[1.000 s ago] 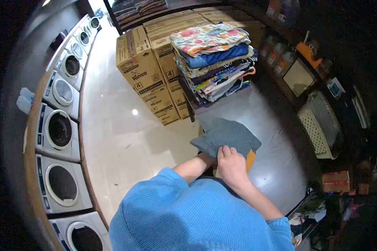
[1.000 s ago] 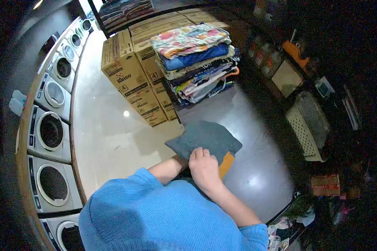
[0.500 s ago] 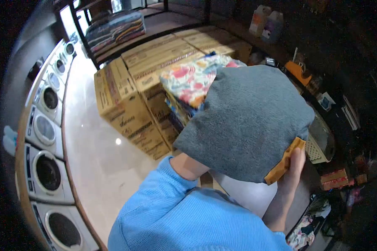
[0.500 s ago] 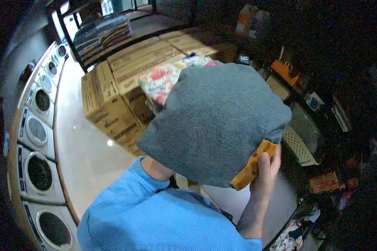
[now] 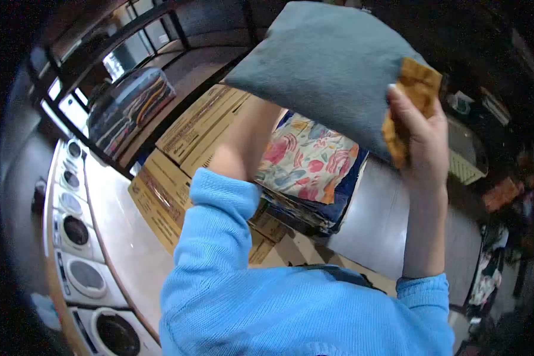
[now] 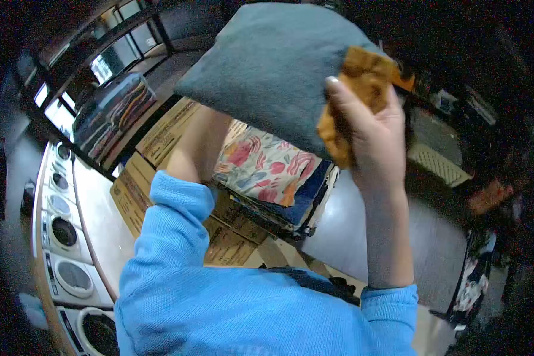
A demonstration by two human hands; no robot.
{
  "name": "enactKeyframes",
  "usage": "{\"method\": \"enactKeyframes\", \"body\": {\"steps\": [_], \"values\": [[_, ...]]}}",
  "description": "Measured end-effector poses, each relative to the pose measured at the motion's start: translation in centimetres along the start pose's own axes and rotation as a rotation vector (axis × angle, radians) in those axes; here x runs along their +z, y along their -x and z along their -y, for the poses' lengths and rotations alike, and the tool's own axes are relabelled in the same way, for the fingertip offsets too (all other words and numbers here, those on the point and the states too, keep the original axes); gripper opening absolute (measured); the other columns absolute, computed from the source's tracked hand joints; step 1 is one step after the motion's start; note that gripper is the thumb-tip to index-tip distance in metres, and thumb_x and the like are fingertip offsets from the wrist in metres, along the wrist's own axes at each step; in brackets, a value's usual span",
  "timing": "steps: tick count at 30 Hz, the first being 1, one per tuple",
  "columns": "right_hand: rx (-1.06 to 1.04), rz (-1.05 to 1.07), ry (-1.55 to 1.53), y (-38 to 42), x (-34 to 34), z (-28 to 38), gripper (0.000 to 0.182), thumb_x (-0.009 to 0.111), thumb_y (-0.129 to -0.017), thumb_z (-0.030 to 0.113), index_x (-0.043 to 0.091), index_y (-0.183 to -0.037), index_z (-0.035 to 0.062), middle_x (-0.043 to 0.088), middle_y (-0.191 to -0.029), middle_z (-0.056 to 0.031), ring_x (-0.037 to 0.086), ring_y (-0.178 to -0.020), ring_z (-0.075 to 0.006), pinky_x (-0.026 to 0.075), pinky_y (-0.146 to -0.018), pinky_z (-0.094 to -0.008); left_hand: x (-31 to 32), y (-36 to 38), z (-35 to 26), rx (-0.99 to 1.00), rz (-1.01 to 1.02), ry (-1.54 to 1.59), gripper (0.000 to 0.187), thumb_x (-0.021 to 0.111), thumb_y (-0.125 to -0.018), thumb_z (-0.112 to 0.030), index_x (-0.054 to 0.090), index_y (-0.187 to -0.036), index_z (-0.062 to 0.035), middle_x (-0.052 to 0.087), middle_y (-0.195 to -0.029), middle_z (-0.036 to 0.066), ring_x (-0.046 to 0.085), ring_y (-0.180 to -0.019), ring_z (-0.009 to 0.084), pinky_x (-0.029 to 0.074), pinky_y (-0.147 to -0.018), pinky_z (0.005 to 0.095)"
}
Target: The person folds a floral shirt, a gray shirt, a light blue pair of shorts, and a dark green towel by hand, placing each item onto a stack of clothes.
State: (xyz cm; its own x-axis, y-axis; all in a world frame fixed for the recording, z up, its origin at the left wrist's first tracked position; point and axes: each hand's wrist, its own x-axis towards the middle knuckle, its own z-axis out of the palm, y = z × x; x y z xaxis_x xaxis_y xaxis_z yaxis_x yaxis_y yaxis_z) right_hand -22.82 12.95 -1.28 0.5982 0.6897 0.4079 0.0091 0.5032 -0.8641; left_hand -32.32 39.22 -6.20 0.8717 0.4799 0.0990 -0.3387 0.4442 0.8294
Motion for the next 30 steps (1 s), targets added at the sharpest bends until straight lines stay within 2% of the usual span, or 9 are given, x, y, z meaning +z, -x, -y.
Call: {"method": "enactKeyframes", "body": {"steps": [3, 7, 10, 16, 19, 23, 26, 29, 30], "values": [[0.203, -0.024, -0.017, 1.9, 1.0, -5.2, 0.04, 0.072, -0.089, 0.017, 0.052, -0.121, 0.0033, 0.063, -0.097, -0.0031, 0.063, -0.082, -0.0116, 0.054, -0.07, -0.0284, -6.4, 2.0, -1.0, -0.24, 0.056, -0.022, 0.09, 0.045, -0.089, -0.072, 0.032, -0.15, -0.0072, 0.046, -0.145, 0.018, 0.047, -0.132, 0.0317, 0.042, -0.108, 0.0461], [0.821, -0.029, -0.16, 6.2, -0.7, -12.7, 0.04, 0.066, -0.094, 0.025, 0.051, -0.124, 0.0035, 0.064, -0.109, -0.0065, 0.067, -0.094, -0.0181, 0.058, -0.072, -0.0361, -10.9, 5.4, 0.6, -0.448, -0.072, -0.348, 0.09, 0.055, -0.088, -0.062, 0.031, -0.149, -0.0013, 0.049, -0.142, 0.02, 0.051, -0.127, 0.0326, 0.046, -0.104, 0.0446], [0.755, 0.057, -0.073, 5.0, -1.5, -13.7, 0.035, 0.064, -0.094, 0.024, 0.055, -0.121, 0.0027, 0.067, -0.103, -0.0071, 0.069, -0.088, -0.0194, 0.058, -0.072, -0.036, -9.1, 8.0, 1.2, -0.388, -0.187, -0.76, 0.097, 0.082, -0.078, -0.034, 0.029, -0.146, 0.0104, 0.051, -0.133, 0.031, 0.06, -0.116, 0.0337, 0.053, -0.095, 0.0425], [0.509, 0.123, -0.057, 1.3, 0.2, -9.5, 0.028, 0.063, -0.095, 0.017, 0.056, -0.116, -0.001, 0.067, -0.102, -0.0093, 0.068, -0.085, -0.0181, 0.058, -0.073, -0.0327, -7.4, 7.0, -1.6, -0.082, -0.169, -0.657, 0.083, 0.08, -0.08, -0.019, 0.034, -0.145, 0.006, 0.059, -0.12, 0.03, 0.068, -0.1, 0.0273, 0.06, -0.075, 0.03], [0.52, 0.124, -0.025, 2.9, -0.2, -8.9, 0.03, 0.064, -0.093, 0.016, 0.056, -0.116, -0.0009, 0.067, -0.102, -0.0095, 0.068, -0.085, -0.0184, 0.059, -0.072, -0.0336, -6.2, 10.3, -0.9, -0.081, -0.288, -0.84, 0.082, 0.08, -0.081, -0.02, 0.036, -0.147, -0.0007, 0.066, -0.112, 0.018, 0.067, -0.095, 0.0214, 0.056, -0.082, 0.0362], [0.913, 0.075, 0.43, 6.4, -2.0, -11.6, 0.045, 0.073, -0.086, 0.025, 0.053, -0.118, -0.0003, 0.068, -0.099, -0.0124, 0.069, -0.081, -0.0252, 0.058, -0.071, -0.0387, -9.8, 13.2, 3.7, -0.268, -0.484, -1.266, 0.088, 0.075, -0.084, -0.03, 0.026, -0.151, -0.0008, 0.06, -0.124, 0.028, 0.059, -0.118, 0.0311, 0.046, -0.1, 0.0431], [0.255, 0.037, 1.04, 6.5, -1.7, -9.8, 0.048, 0.073, -0.083, 0.023, 0.053, -0.12, -0.0007, 0.065, -0.109, -0.019, 0.067, -0.093, -0.035, 0.055, -0.08, -0.045, -6.3, 13.6, 3.4, 0.335, -0.515, -1.51, 0.073, 0.066, -0.092, -0.029, 0.031, -0.149, 0.0004, 0.059, -0.126, 0.028, 0.055, -0.123, 0.0332, 0.046, -0.1, 0.0405], [-0.593, -0.039, 1.154, 4.4, 1.4, -9.2, 0.048, 0.071, -0.084, 0.026, 0.055, -0.121, 0.0006, 0.06, -0.123, -0.0219, 0.058, -0.113, -0.0402, 0.045, -0.096, -0.048, -0.7, 12.2, 2.6, 0.608, -0.318, -1.524, 0.058, 0.058, -0.096, -0.023, 0.038, -0.142, 0.0062, 0.055, -0.13, 0.028, 0.054, -0.121, 0.0411, 0.044, -0.101, 0.0452], [-0.585, 0.002, 1.185, 4.0, 2.7, -9.6, 0.047, 0.067, -0.086, 0.03, 0.056, -0.122, 0.0019, 0.057, -0.13, -0.0208, 0.052, -0.122, -0.0382, 0.039, -0.103, -0.0487, 0.4, 12.0, 3.8, 0.591, -0.35, -1.704, 0.053, 0.051, -0.099, -0.025, 0.042, -0.14, 0.0065, 0.053, -0.134, 0.027, 0.046, -0.13, 0.0412, 0.033, -0.11, 0.0495]]}}
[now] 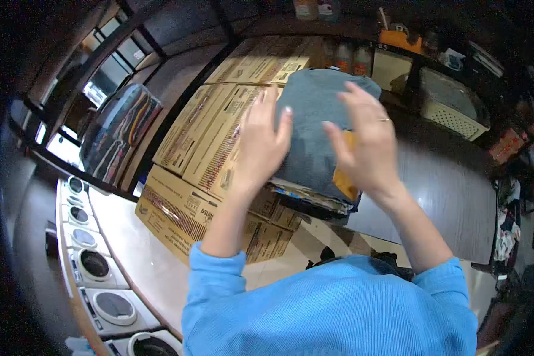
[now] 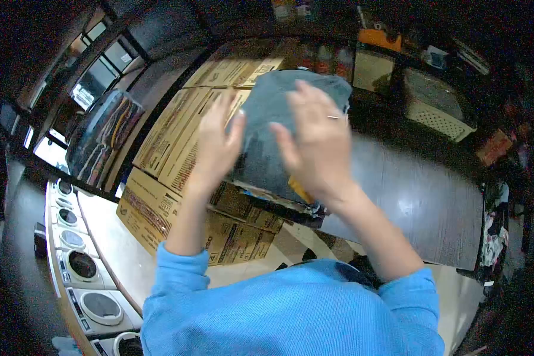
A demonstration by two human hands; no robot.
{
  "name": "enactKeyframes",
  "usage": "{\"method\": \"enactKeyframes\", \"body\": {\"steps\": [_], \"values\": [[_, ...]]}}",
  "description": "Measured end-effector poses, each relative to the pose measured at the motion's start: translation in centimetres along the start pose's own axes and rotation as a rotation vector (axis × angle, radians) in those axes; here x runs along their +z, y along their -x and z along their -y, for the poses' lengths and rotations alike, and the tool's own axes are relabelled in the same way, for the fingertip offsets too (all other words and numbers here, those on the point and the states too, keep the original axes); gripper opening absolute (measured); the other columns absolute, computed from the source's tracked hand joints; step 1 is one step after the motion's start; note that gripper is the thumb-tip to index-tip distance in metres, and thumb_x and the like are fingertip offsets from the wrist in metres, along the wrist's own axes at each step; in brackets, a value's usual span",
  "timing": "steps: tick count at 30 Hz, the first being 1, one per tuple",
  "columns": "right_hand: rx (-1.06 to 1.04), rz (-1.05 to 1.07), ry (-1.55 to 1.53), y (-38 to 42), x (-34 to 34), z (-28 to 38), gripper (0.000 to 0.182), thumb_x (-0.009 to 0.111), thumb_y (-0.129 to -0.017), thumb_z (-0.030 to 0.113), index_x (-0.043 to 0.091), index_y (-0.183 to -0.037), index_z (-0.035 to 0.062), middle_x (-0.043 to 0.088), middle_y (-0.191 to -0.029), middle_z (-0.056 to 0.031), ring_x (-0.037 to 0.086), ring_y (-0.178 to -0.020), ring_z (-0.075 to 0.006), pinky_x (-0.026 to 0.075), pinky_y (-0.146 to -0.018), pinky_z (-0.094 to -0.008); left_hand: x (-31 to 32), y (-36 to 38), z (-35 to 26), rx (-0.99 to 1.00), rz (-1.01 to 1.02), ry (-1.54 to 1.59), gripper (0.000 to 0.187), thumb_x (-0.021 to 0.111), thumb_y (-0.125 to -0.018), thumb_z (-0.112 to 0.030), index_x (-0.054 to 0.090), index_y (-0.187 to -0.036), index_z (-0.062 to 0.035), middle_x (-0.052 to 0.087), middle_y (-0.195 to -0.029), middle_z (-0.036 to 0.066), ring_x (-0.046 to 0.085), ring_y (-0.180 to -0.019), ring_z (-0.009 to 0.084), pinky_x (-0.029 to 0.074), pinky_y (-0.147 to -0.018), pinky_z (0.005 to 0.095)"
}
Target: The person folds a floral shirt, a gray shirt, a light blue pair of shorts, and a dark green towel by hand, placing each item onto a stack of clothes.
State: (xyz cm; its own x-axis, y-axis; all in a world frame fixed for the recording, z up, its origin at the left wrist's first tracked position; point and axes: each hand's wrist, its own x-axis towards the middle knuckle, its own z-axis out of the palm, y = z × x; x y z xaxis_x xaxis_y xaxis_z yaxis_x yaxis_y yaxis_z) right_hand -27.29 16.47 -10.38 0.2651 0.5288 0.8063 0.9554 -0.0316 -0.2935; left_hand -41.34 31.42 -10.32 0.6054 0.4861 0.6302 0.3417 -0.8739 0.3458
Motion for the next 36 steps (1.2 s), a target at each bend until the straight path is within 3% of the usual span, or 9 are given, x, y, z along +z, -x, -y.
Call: {"method": "enactKeyframes", "body": {"steps": [3, 5, 13, 22, 26, 28, 29, 32, 36], "values": [[0.019, 0.308, 0.141, 0.6, 5.3, -1.1, 0.059, 0.043, -0.096, 0.051, 0.051, -0.139, 0.0113, 0.04, -0.152, -0.0133, 0.03, -0.144, -0.0335, 0.016, -0.116, -0.0578, 7.4, 4.4, -0.8, -0.036, 0.406, -0.455, 0.077, 0.053, -0.092, -0.043, 0.029, -0.149, 0.0027, 0.023, -0.157, 0.025, 0.013, -0.147, 0.0441, 0.011, -0.108, 0.0733], [0.12, 0.532, 0.14, 3.0, 9.3, -5.7, 0.063, 0.036, -0.098, 0.056, 0.041, -0.148, 0.0183, 0.03, -0.159, -0.0073, 0.02, -0.149, -0.0292, 0.009, -0.118, -0.0578, 10.2, 6.2, -0.9, -0.153, 0.294, -0.359, 0.087, 0.054, -0.088, -0.048, 0.022, -0.152, 0.0008, 0.008, -0.162, 0.021, 0.003, -0.148, 0.0457, 0.006, -0.104, 0.0788], [0.133, 0.545, -0.049, 3.2, 9.6, -9.1, 0.071, 0.038, -0.094, 0.062, 0.037, -0.15, 0.0185, 0.028, -0.16, -0.0085, 0.02, -0.149, -0.0272, 0.007, -0.119, -0.0565, 7.6, 4.4, 2.1, -0.037, 0.674, -0.1, 0.123, 0.073, -0.07, -0.066, 0.006, -0.158, -0.0121, -0.006, -0.164, 0.017, -0.012, -0.149, 0.0396, 0.001, -0.11, 0.0712], [0.267, 0.713, -0.097, 10.9, -0.5, -14.0, 0.074, 0.035, -0.095, 0.064, 0.035, -0.151, 0.0159, 0.025, -0.16, -0.0135, 0.014, -0.15, -0.0324, 0.008, -0.118, -0.0588, 5.0, 2.8, -1.7, -0.099, 0.809, -0.299, 0.143, 0.086, -0.049, -0.062, 0.006, -0.158, -0.0149, 0.0, -0.165, 0.013, -0.003, -0.15, 0.0376, 0.004, -0.113, 0.0684], [0.419, 0.434, 0.281, 22.9, -7.9, -25.2, 0.059, 0.056, -0.09, 0.051, 0.058, -0.129, 0.0073, 0.04, -0.149, -0.0197, 0.033, -0.14, -0.0374, 0.024, -0.113, -0.0587, 3.5, 1.0, -7.3, -0.15, 0.827, -0.616, 0.119, 0.086, -0.061, -0.051, 0.025, -0.155, -0.0115, 0.025, -0.16, 0.016, 0.014, -0.149, 0.0393, 0.008, -0.115, 0.0641], [0.784, 0.605, 0.368, 26.8, -16.1, -28.8, 0.054, 0.059, -0.09, 0.046, 0.06, -0.124, 0.0043, 0.051, -0.139, -0.0219, 0.045, -0.131, -0.0405, 0.038, -0.108, -0.0519, 4.4, 0.3, -10.1, 0.055, 0.558, -0.356, 0.106, 0.08, -0.072, -0.046, 0.024, -0.155, -0.0116, 0.027, -0.159, 0.016, 0.018, -0.148, 0.0367, 0.01, -0.117, 0.0581], [1.051, 0.754, 0.209, 28.5, -20.2, -30.7, 0.065, 0.061, -0.09, 0.044, 0.047, -0.139, 0.0032, 0.043, -0.145, -0.0257, 0.036, -0.138, -0.0411, 0.029, -0.114, -0.0495, 4.9, 0.2, -11.4, 0.146, 0.416, -0.231, 0.1, 0.077, -0.078, -0.044, 0.023, -0.156, -0.0116, 0.027, -0.159, 0.016, 0.02, -0.148, 0.0354, 0.011, -0.118, 0.0552], [1.108, 0.634, 0.329, 39.2, -28.3, -37.7, 0.058, 0.065, -0.087, 0.034, 0.054, -0.132, -0.0016, 0.048, -0.14, -0.0263, 0.043, -0.134, -0.039, 0.038, -0.108, -0.0443, 11.2, 0.2, -25.8, 0.152, 0.031, 0.777, 0.083, 0.066, -0.089, -0.05, 0.035, -0.15, -0.003, 0.033, -0.155, 0.021, 0.032, -0.143, 0.0342, 0.02, -0.117, 0.0508], [1.25, 0.336, 0.319, 42.4, -37.1, -44.2, 0.05, 0.07, -0.083, 0.029, 0.061, -0.12, -0.0026, 0.06, -0.125, -0.0242, 0.057, -0.116, -0.0377, 0.046, -0.099, -0.0425, 19.3, 2.1, -41.6, 0.05, 0.453, 1.546, 0.083, 0.065, -0.087, -0.054, 0.037, -0.149, -0.006, 0.038, -0.151, 0.019, 0.036, -0.14, 0.034, 0.024, -0.115, 0.0516]]}}
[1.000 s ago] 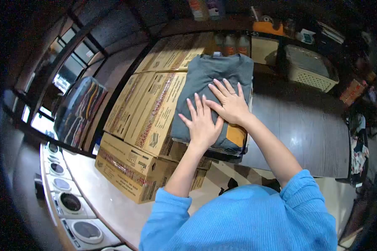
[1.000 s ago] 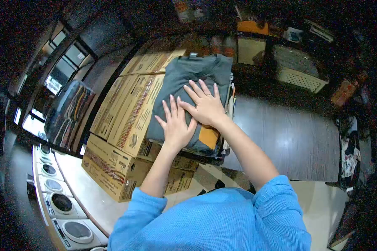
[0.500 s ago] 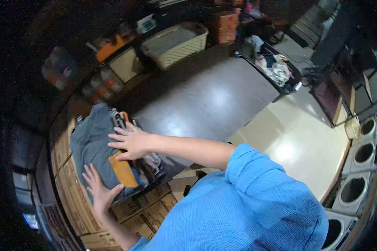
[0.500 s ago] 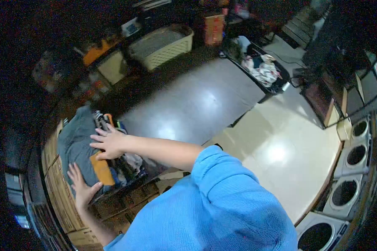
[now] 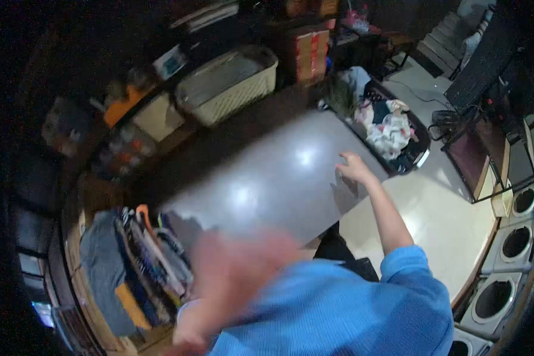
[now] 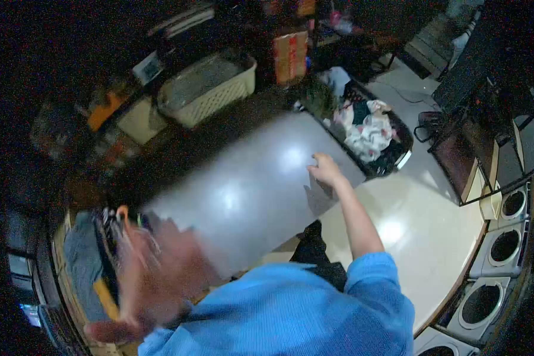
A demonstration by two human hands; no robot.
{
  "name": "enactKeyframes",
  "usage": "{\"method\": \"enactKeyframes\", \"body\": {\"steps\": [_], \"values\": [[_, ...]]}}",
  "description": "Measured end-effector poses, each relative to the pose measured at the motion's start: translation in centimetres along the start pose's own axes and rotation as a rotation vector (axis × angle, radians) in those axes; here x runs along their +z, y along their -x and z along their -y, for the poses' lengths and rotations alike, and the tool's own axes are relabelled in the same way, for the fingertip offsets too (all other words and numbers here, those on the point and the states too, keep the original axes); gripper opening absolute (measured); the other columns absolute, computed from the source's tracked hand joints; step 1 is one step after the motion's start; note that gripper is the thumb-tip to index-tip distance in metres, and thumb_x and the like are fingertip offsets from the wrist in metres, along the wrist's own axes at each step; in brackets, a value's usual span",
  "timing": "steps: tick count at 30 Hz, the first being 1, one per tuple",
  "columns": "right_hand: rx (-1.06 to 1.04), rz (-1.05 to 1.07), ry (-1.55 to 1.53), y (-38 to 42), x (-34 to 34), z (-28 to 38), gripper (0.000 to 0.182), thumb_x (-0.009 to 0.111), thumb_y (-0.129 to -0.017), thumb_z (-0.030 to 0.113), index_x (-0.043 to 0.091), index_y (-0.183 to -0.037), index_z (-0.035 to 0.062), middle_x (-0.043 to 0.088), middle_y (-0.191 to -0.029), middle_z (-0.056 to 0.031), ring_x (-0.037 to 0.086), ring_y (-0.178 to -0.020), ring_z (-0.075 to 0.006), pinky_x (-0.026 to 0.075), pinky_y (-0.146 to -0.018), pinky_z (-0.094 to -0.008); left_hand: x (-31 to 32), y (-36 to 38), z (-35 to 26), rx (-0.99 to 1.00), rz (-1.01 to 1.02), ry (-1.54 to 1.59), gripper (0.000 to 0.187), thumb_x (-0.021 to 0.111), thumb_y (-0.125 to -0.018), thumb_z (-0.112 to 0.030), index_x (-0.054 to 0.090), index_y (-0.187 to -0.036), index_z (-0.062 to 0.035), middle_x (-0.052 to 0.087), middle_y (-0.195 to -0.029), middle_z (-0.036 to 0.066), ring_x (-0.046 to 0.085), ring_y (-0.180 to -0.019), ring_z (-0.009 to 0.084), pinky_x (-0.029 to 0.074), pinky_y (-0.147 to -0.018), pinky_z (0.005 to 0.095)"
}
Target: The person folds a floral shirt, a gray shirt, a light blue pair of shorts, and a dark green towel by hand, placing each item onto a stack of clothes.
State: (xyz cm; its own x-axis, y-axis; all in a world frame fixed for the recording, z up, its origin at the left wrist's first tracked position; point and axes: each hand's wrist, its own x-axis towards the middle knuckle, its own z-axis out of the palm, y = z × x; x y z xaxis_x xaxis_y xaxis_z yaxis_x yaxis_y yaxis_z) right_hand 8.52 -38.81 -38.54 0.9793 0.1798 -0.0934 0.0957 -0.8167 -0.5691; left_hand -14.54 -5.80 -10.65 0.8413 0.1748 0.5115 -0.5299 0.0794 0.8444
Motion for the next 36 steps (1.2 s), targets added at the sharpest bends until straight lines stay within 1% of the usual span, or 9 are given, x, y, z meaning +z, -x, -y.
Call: {"method": "enactKeyframes", "body": {"steps": [5, 13, 19, 23, 27, 31, 33, 35, 36], "values": [[0.061, -0.117, -0.2, -9.1, -5.1, -11.5, 0.048, 0.07, -0.083, 0.025, 0.062, -0.119, -0.0063, 0.063, -0.122, -0.0241, 0.06, -0.116, -0.0352, 0.046, -0.099, -0.0382, 11.3, -6.1, 7.6, -0.158, 0.189, 0.443, 0.083, 0.064, -0.087, -0.055, 0.039, -0.148, -0.0053, 0.041, -0.149, 0.019, 0.038, -0.137, 0.034, 0.026, -0.113, 0.052], [0.197, -0.364, -0.223, -30.3, -6.5, -27.5, 0.044, 0.072, -0.078, 0.033, 0.069, -0.105, -0.0007, 0.072, -0.094, -0.0182, 0.07, -0.089, -0.0279, 0.053, -0.08, -0.0369, 13.9, -8.4, 11.5, -0.118, 0.046, 0.741, 0.084, 0.063, -0.086, -0.058, 0.04, -0.146, -0.0041, 0.045, -0.145, 0.019, 0.042, -0.133, 0.0341, 0.029, -0.109, 0.0526], [0.728, -0.583, -0.712, -40.8, -8.7, -24.2, 0.079, 0.081, -0.071, 0.042, 0.055, -0.128, -0.0057, 0.063, -0.123, -0.0199, 0.062, -0.108, -0.0283, 0.049, -0.089, -0.0385, 16.4, -6.2, 17.3, -0.38, 0.013, 1.027, 0.085, 0.061, -0.085, -0.061, 0.042, -0.144, -0.0033, 0.049, -0.143, 0.019, 0.045, -0.13, 0.0341, 0.032, -0.107, 0.0531], [0.532, -0.443, -0.622, -46.4, -4.5, -27.6, 0.06, 0.072, -0.083, 0.03, 0.052, -0.129, -0.0023, 0.06, -0.123, -0.0247, 0.058, -0.112, -0.0349, 0.042, -0.097, -0.0384, 20.9, -7.3, 24.6, -0.783, -0.119, 1.108, 0.088, 0.059, -0.085, -0.063, 0.039, -0.145, -0.0024, 0.049, -0.142, 0.019, 0.046, -0.129, 0.0327, 0.034, -0.106, 0.0514], [0.166, -0.748, -0.917, -42.2, -9.4, -20.2, 0.033, 0.061, -0.094, 0.016, 0.057, -0.121, -0.003, 0.065, -0.11, -0.013, 0.06, -0.099, -0.023, 0.045, -0.089, -0.0344, 23.5, -11.4, 25.5, -0.984, -0.291, 0.513, 0.091, 0.05, -0.085, -0.071, 0.037, -0.147, -0.0053, 0.052, -0.136, 0.019, 0.048, -0.123, 0.0321, 0.037, -0.101, 0.0494], [-0.15, -0.468, -0.623, -32.3, -15.5, -11.0, 0.027, 0.062, -0.093, 0.018, 0.057, -0.11, -0.0018, 0.064, -0.101, -0.0151, 0.059, -0.094, -0.024, 0.046, -0.085, -0.0352, 28.1, -18.5, 18.6, -0.05, 0.025, -0.341, 0.073, 0.051, -0.088, -0.062, 0.048, -0.127, -0.0002, 0.054, -0.125, 0.015, 0.051, -0.117, 0.0276, 0.039, -0.102, 0.045], [-0.552, -0.576, -0.494, -26.9, -15.5, -5.7, 0.021, 0.06, -0.092, 0.018, 0.06, -0.102, -0.0008, 0.065, -0.098, -0.0166, 0.061, -0.088, -0.0273, 0.048, -0.081, -0.0371, 29.6, -20.1, 17.8, 0.616, 0.088, -0.15, 0.051, 0.057, -0.091, -0.04, 0.05, -0.128, -0.0048, 0.052, -0.129, 0.012, 0.05, -0.118, 0.0236, 0.039, -0.103, 0.0417], [-0.188, 0.308, -0.429, -21.0, -13.6, -3.2, 0.024, 0.061, -0.089, 0.018, 0.064, -0.088, -0.0061, 0.064, -0.088, -0.0209, 0.061, -0.089, -0.0345, 0.047, -0.081, -0.0433, 32.4, -19.9, 13.2, 0.59, 0.094, 0.03, 0.045, 0.052, -0.097, -0.029, 0.046, -0.138, -0.0102, 0.05, -0.138, 0.01, 0.052, -0.12, 0.021, 0.045, -0.101, 0.0351], [-0.384, 0.168, -0.403, -17.6, -10.5, -3.0, 0.023, 0.058, -0.088, 0.014, 0.063, -0.088, -0.0088, 0.064, -0.092, -0.0235, 0.06, -0.094, -0.0363, 0.046, -0.085, -0.0451, 33.5, -20.3, 12.1, 0.537, 0.131, 0.341, 0.046, 0.05, -0.099, -0.029, 0.044, -0.141, -0.0104, 0.049, -0.139, 0.011, 0.053, -0.12, 0.0208, 0.049, -0.097, 0.0323]]}}
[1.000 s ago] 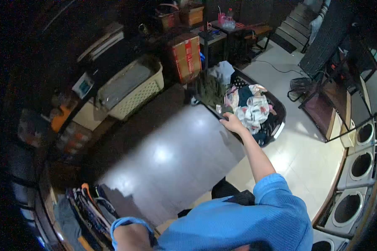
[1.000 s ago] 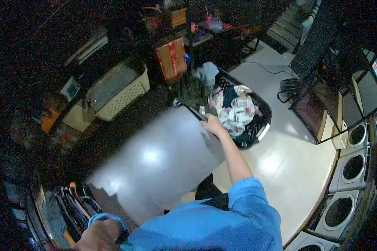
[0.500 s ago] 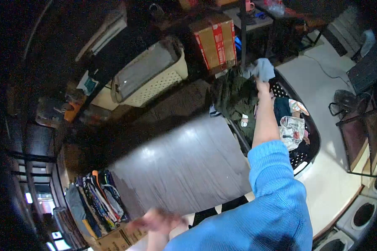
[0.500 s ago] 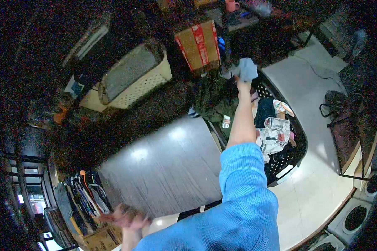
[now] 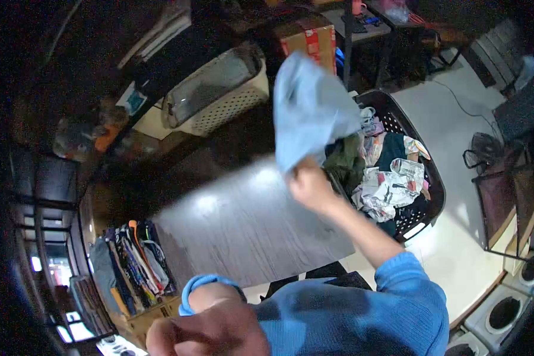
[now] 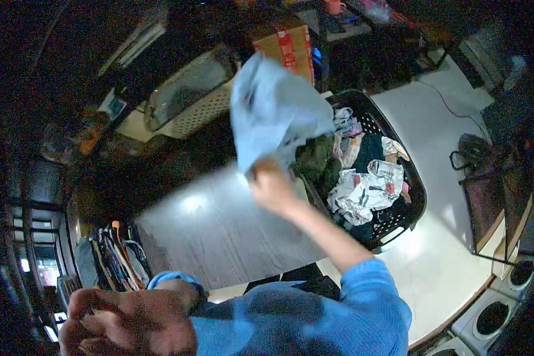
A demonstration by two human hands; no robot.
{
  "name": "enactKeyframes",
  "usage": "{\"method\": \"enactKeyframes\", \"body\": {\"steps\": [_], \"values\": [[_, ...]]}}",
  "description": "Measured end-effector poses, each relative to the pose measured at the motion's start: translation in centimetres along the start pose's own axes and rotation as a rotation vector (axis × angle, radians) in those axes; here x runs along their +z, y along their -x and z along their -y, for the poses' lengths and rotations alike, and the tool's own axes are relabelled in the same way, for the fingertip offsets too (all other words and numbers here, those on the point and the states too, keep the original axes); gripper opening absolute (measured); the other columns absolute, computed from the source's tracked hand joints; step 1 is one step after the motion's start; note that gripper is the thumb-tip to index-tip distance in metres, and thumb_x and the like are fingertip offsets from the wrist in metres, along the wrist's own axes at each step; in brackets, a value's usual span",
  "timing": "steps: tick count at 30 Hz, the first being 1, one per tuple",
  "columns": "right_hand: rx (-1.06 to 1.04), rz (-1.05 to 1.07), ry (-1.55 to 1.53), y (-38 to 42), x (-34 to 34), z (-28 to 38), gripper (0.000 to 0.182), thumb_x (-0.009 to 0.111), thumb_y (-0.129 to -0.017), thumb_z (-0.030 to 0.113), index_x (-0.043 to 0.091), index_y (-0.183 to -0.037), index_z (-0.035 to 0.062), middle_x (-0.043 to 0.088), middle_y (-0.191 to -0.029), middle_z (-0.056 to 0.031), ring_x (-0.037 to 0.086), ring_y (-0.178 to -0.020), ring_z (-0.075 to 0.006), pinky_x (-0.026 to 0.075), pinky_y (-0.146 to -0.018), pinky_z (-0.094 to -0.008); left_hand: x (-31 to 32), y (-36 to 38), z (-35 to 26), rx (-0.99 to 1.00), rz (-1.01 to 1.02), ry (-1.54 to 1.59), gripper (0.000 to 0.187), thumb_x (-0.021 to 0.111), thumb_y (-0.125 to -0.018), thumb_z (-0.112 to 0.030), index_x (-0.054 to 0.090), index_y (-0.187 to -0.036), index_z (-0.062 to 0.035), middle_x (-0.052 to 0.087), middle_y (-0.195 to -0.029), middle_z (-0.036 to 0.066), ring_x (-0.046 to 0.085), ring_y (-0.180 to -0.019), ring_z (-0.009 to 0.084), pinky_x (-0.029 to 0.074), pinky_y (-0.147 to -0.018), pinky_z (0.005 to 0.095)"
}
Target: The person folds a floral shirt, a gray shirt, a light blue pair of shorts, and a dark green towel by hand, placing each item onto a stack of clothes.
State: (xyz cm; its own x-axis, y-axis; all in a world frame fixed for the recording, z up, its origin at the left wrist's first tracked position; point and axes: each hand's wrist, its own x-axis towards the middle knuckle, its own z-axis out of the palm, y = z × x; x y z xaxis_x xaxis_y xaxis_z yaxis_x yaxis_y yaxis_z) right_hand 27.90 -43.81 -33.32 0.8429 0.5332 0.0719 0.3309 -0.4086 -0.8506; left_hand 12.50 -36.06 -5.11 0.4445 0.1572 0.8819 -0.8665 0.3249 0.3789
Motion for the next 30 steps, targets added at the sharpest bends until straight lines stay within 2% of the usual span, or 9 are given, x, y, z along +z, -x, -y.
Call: {"method": "enactKeyframes", "body": {"steps": [3, 6, 10, 15, 16, 18, 20, 24, 30], "values": [[-0.182, 0.085, -0.092, 7.5, 8.4, 0.5, 0.023, 0.052, -0.085, 0.008, 0.063, -0.092, -0.0115, 0.061, -0.108, -0.0273, 0.055, -0.109, -0.0413, 0.041, -0.096, -0.0496, 0.9, -0.4, -5.7, -0.416, -0.188, 1.022, 0.044, 0.046, -0.102, -0.031, 0.046, -0.14, -0.0098, 0.053, -0.136, 0.013, 0.056, -0.117, 0.0198, 0.054, -0.091, 0.0291], [-0.471, 0.192, 0.164, 13.9, 13.9, -1.7, 0.026, 0.055, -0.086, 0.013, 0.061, -0.101, -0.0077, 0.06, -0.116, -0.0271, 0.055, -0.113, -0.0408, 0.041, -0.099, -0.0479, 0.5, -0.7, -7.1, -0.115, 0.052, 0.291, 0.044, 0.047, -0.102, -0.031, 0.046, -0.14, -0.009, 0.053, -0.135, 0.013, 0.054, -0.117, 0.0211, 0.05, -0.095, 0.033], [-0.044, 0.961, -0.042, 11.6, 10.8, 1.0, 0.023, 0.062, -0.088, 0.022, 0.062, -0.089, -0.0005, 0.065, -0.115, -0.0237, 0.062, -0.106, -0.0384, 0.048, -0.092, -0.0457, 0.6, 0.0, -10.3, 0.236, 0.178, -0.376, 0.044, 0.048, -0.102, -0.032, 0.047, -0.139, -0.0081, 0.052, -0.133, 0.013, 0.052, -0.117, 0.0228, 0.045, -0.099, 0.0383], [-0.458, 0.281, 0.564, 5.8, 6.9, -2.3, 0.044, 0.063, -0.069, -0.001, 0.059, -0.112, 0.0062, 0.041, -0.149, -0.0193, 0.034, -0.14, -0.0402, 0.025, -0.113, -0.0586, -1.0, 2.2, -13.1, 0.884, 0.025, -1.094, 0.044, 0.05, -0.102, -0.033, 0.048, -0.138, -0.0069, 0.052, -0.131, 0.012, 0.049, -0.117, 0.0248, 0.04, -0.105, 0.0448], [-0.492, 0.165, 0.793, 5.0, 5.9, -3.2, 0.042, 0.061, -0.072, -0.001, 0.057, -0.113, 0.0069, 0.035, -0.153, -0.0172, 0.029, -0.143, -0.0411, 0.02, -0.113, -0.0654, -2.5, 3.0, -12.2, 1.061, -0.278, -1.306, 0.062, 0.07, -0.077, -0.042, 0.054, -0.125, -0.0069, 0.057, -0.122, 0.005, 0.048, -0.114, 0.0214, 0.035, -0.099, 0.0439], [-0.522, 0.191, 0.985, 3.0, 4.6, -5.9, 0.041, 0.059, -0.076, 0.003, 0.054, -0.116, 0.0091, 0.044, -0.144, -0.023, 0.04, -0.136, -0.0423, 0.031, -0.107, -0.0651, -5.5, 5.5, -8.9, 0.903, -0.372, -1.16, 0.025, 0.07, -0.085, -0.032, 0.059, -0.087, -0.0089, 0.058, -0.082, 0.006, 0.056, -0.074, 0.0204, 0.045, -0.06, 0.0312], [-0.219, 0.263, 0.646, 1.2, 4.8, -4.2, 0.038, 0.057, -0.077, 0.003, 0.055, -0.114, 0.0084, 0.057, -0.123, -0.0256, 0.054, -0.116, -0.0433, 0.042, -0.093, -0.0595, -10.2, 11.0, -9.7, -0.069, 0.139, -1.392, 0.034, 0.072, -0.079, -0.021, 0.062, -0.107, -0.0057, 0.062, -0.089, 0.011, 0.061, -0.079, 0.0275, 0.048, -0.069, 0.0364], [-0.392, 0.135, 0.442, 0.5, 5.6, 10.4, 0.026, 0.053, -0.077, 0.002, 0.055, -0.103, 0.0062, 0.066, -0.088, -0.0236, 0.063, -0.081, -0.045, 0.05, -0.068, -0.054, -16.0, 20.4, -0.3, -0.943, -0.061, -1.242, 0.08, 0.076, -0.075, -0.037, 0.041, -0.135, 0.0037, 0.065, -0.105, 0.022, 0.063, -0.101, 0.038, 0.05, -0.085, 0.0452], [-0.823, -0.134, 0.75, -0.4, 5.1, 25.0, 0.014, 0.058, -0.074, 0.001, 0.054, -0.087, 0.0068, 0.065, -0.082, -0.0132, 0.066, -0.079, -0.0356, 0.053, -0.067, -0.0473, -24.6, 13.8, -3.2, -0.521, -0.339, -1.148, 0.031, 0.051, -0.074, -0.005, 0.07, -0.097, 0.0015, 0.069, -0.086, 0.023, 0.069, -0.08, 0.0337, 0.052, -0.072, 0.0411]]}}
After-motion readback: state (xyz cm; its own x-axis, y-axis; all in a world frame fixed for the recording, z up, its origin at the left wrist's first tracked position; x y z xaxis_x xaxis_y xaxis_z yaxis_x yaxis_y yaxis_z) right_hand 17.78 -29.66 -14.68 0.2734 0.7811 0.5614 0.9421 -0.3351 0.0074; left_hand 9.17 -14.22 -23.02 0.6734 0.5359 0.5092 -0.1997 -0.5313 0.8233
